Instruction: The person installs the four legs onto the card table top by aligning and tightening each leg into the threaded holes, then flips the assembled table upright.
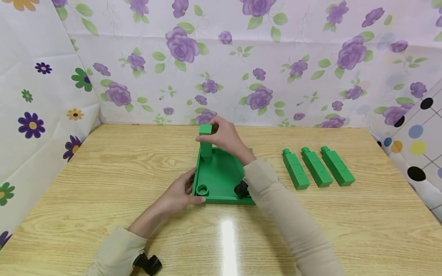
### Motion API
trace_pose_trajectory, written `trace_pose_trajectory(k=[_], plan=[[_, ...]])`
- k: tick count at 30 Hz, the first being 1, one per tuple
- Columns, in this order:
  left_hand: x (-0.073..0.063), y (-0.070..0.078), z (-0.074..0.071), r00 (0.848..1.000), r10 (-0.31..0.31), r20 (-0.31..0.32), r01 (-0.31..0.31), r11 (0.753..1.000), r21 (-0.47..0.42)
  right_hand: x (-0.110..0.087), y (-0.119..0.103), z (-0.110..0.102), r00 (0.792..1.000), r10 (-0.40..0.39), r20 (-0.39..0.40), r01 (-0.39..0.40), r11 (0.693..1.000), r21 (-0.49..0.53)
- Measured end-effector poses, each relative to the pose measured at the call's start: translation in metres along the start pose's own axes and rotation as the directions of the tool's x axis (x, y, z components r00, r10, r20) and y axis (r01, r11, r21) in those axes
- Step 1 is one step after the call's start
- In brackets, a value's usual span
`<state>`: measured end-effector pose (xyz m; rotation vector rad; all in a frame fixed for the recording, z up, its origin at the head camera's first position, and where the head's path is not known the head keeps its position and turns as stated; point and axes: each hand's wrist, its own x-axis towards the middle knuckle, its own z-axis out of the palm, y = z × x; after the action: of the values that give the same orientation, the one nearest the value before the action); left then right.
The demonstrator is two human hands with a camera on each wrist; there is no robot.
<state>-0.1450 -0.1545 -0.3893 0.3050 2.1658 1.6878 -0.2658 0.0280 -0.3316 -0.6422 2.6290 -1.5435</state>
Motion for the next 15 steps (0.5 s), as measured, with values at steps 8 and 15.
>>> trace_pose_trajectory(k=[8, 15], plan=[[0.001, -0.003, -0.001, 0.999, 0.031, 0.018, -0.031, 0.999, -0.009, 0.0, -0.001, 0.002, 0.999, -0.007, 0.035, 0.009, 0.999, -0.051], [0.001, -0.003, -0.002, 0.999, 0.042, 0.014, -0.042, 0.999, -0.007, 0.001, 0.002, -0.011, 0.986, -0.043, 0.163, 0.021, 0.99, 0.136]])
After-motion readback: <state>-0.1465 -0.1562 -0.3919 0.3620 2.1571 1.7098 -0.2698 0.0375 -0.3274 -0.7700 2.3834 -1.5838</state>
